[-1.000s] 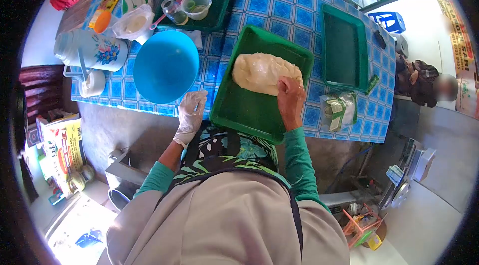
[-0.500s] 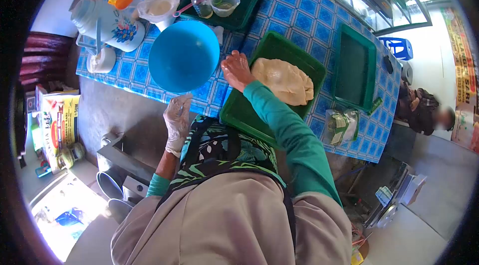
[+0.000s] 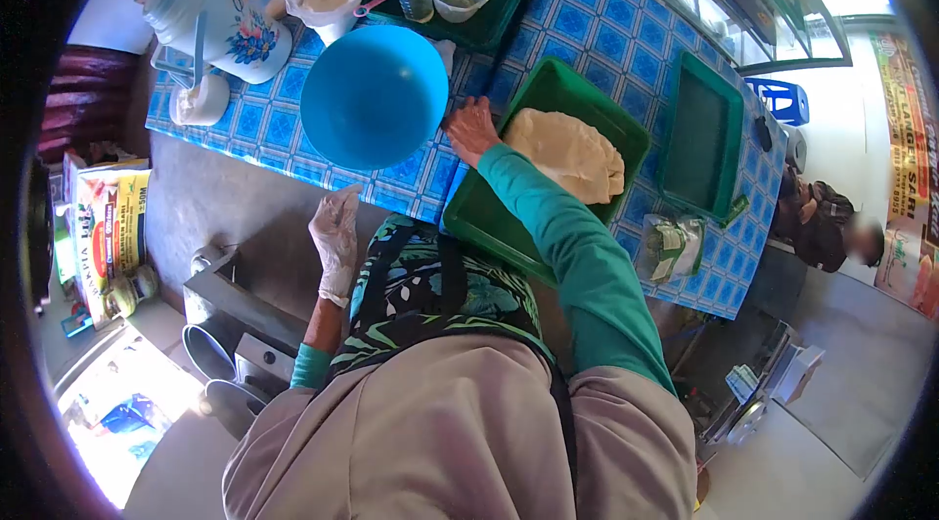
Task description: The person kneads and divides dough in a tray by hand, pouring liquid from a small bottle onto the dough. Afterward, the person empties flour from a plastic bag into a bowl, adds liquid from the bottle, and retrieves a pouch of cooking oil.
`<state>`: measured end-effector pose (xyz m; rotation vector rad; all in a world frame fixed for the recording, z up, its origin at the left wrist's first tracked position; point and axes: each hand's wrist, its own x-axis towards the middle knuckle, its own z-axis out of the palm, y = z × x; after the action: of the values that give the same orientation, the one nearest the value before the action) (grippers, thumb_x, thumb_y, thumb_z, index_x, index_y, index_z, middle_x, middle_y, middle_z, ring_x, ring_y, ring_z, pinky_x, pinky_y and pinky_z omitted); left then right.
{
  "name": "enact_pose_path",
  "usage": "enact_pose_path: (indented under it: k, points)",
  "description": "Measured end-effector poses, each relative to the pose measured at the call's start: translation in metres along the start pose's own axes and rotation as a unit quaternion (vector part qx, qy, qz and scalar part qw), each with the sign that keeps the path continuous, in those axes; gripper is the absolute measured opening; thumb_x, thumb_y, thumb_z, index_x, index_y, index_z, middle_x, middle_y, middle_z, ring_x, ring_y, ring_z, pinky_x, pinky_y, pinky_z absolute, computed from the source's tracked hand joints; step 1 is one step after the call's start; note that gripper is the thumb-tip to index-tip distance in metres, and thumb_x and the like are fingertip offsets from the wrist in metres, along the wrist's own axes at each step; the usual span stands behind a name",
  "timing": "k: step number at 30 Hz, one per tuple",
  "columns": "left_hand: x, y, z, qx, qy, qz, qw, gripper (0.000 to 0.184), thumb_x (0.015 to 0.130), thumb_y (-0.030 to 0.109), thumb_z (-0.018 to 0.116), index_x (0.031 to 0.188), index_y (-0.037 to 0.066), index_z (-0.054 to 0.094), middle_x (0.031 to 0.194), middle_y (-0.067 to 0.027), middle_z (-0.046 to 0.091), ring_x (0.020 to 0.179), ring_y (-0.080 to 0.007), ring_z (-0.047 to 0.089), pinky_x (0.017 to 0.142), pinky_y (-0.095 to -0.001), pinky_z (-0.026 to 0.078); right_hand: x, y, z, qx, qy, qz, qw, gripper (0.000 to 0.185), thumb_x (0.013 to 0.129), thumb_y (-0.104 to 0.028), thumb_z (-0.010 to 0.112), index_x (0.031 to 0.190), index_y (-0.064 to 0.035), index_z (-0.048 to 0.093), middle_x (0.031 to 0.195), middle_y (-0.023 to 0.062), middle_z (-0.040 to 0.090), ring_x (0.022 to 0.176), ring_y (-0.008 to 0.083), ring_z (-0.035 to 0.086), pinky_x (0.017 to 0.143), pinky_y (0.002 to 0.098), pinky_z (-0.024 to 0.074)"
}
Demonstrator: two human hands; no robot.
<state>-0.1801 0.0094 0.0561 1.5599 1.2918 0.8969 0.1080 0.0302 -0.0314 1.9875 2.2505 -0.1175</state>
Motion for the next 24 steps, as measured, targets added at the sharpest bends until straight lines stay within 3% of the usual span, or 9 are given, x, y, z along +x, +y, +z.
enact_pose_path:
  k: [11, 13, 14, 16, 17, 19, 20, 23, 24]
  points:
    - [0.005, -0.006, -0.001, -0.042, -0.006, -0.016, 0.999, 0.014, 0.092, 0.007, 0.062, 0.101, 0.001, 0.071, 0.095, -0.0084, 0.069, 0.089, -0.0157, 0.063, 0.085, -0.0286, 0.048, 0.003, 0.006, 0.014, 0.037, 0.129, -0.095, 0.986, 0.007, 0.074, -0.014, 0.057, 0.072, -0.0115, 0.063, 0.069, 0.0093, 0.058, 0.07, 0.029, 0.055, 0.074, 0.0442, 0.0365]
    - [0.006, -0.003, -0.006, -0.001, -0.018, -0.032, 0.999, 0.014, 0.092, 0.008, 0.062, 0.101, 0.002, 0.071, 0.095, -0.0073, 0.068, 0.089, -0.0147, 0.062, 0.084, -0.0279, 0.048, -0.005, 0.003, -0.029, 0.132, -0.073, -0.034, 0.988, 0.007, 0.07, -0.012, 0.06, 0.064, -0.0116, 0.062, 0.072, 0.011, 0.061, 0.067, 0.0284, 0.057, 0.073, 0.0421, 0.0429]
    - [0.007, -0.003, -0.009, -0.001, -0.016, -0.032, 0.999, 0.014, 0.092, 0.008, 0.062, 0.101, 0.002, 0.071, 0.095, -0.0073, 0.068, 0.089, -0.0147, 0.062, 0.084, -0.0279, 0.048, -0.015, 0.005, -0.043, 0.132, -0.072, -0.037, 0.988, 0.007, 0.07, -0.012, 0.06, 0.064, -0.0116, 0.062, 0.072, 0.011, 0.061, 0.067, 0.0284, 0.057, 0.073, 0.0421, 0.0429]
    - [0.008, -0.003, -0.011, -0.029, -0.01, -0.031, 0.999, 0.014, 0.092, 0.007, 0.062, 0.101, 0.002, 0.071, 0.095, -0.0072, 0.068, 0.089, -0.0145, 0.062, 0.084, -0.0279, 0.047, -0.047, 0.015, -0.069, 0.232, 0.154, -0.079, 0.957, 0.011, 0.072, -0.011, 0.064, 0.061, -0.0075, 0.063, 0.078, 0.0107, 0.066, 0.066, 0.0217, 0.061, 0.065, 0.0366, 0.0483]
    - [0.011, -0.003, -0.012, -0.031, -0.012, -0.027, 0.999, 0.014, 0.092, 0.007, 0.062, 0.101, 0.002, 0.071, 0.095, -0.0072, 0.068, 0.089, -0.0145, 0.062, 0.084, -0.0279, 0.047, -0.062, 0.015, -0.091, 0.229, 0.157, -0.077, 0.958, 0.011, 0.072, -0.011, 0.064, 0.061, -0.0075, 0.063, 0.078, 0.0107, 0.066, 0.066, 0.0217, 0.061, 0.065, 0.0366, 0.0483]
    - [0.016, -0.007, -0.014, -0.021, -0.002, -0.016, 1.0, 0.015, 0.091, 0.006, 0.063, 0.101, -0.001, 0.071, 0.097, -0.0072, 0.069, 0.091, -0.0147, 0.062, 0.085, -0.0281, 0.047, -0.099, 0.011, -0.126, 0.629, 0.098, 0.177, 0.75, 0.014, 0.073, -0.008, 0.069, 0.063, -0.0007, 0.062, 0.072, 0.0064, 0.062, 0.064, 0.0159, 0.058, 0.058, 0.0312, 0.0429]
    - [0.019, -0.011, -0.014, -0.024, -0.018, -0.009, 1.0, 0.015, 0.091, 0.006, 0.063, 0.101, -0.001, 0.071, 0.097, -0.0072, 0.069, 0.091, -0.0147, 0.062, 0.085, -0.0281, 0.047, -0.116, 0.015, -0.127, 0.626, 0.109, 0.19, 0.748, 0.014, 0.073, -0.008, 0.069, 0.063, -0.0007, 0.062, 0.072, 0.0064, 0.062, 0.064, 0.0159, 0.058, 0.058, 0.0312, 0.0429]
    - [0.032, -0.011, -0.005, -0.082, -0.024, 0.013, 0.996, 0.018, 0.091, 0.009, 0.063, 0.099, -0.005, 0.07, 0.103, -0.0082, 0.07, 0.096, -0.0171, 0.063, 0.09, -0.0297, 0.048, -0.171, 0.027, -0.11, 0.823, 0.22, 0.232, 0.47, 0.009, 0.079, -0.005, 0.066, 0.078, 0.0013, 0.06, 0.075, 0.0098, 0.057, 0.068, 0.0168, 0.052, 0.064, 0.0296, 0.0417]
    - [0.036, -0.009, 0.001, -0.204, -0.028, -0.02, 0.978, 0.017, 0.091, 0.009, 0.063, 0.099, -0.003, 0.071, 0.104, -0.0086, 0.07, 0.096, -0.0171, 0.063, 0.09, -0.0307, 0.048, -0.187, 0.027, -0.102, 0.813, 0.244, 0.248, 0.466, 0.009, 0.079, -0.005, 0.066, 0.078, 0.0013, 0.06, 0.075, 0.0098, 0.057, 0.068, 0.0168, 0.052, 0.064, 0.0296, 0.0417]
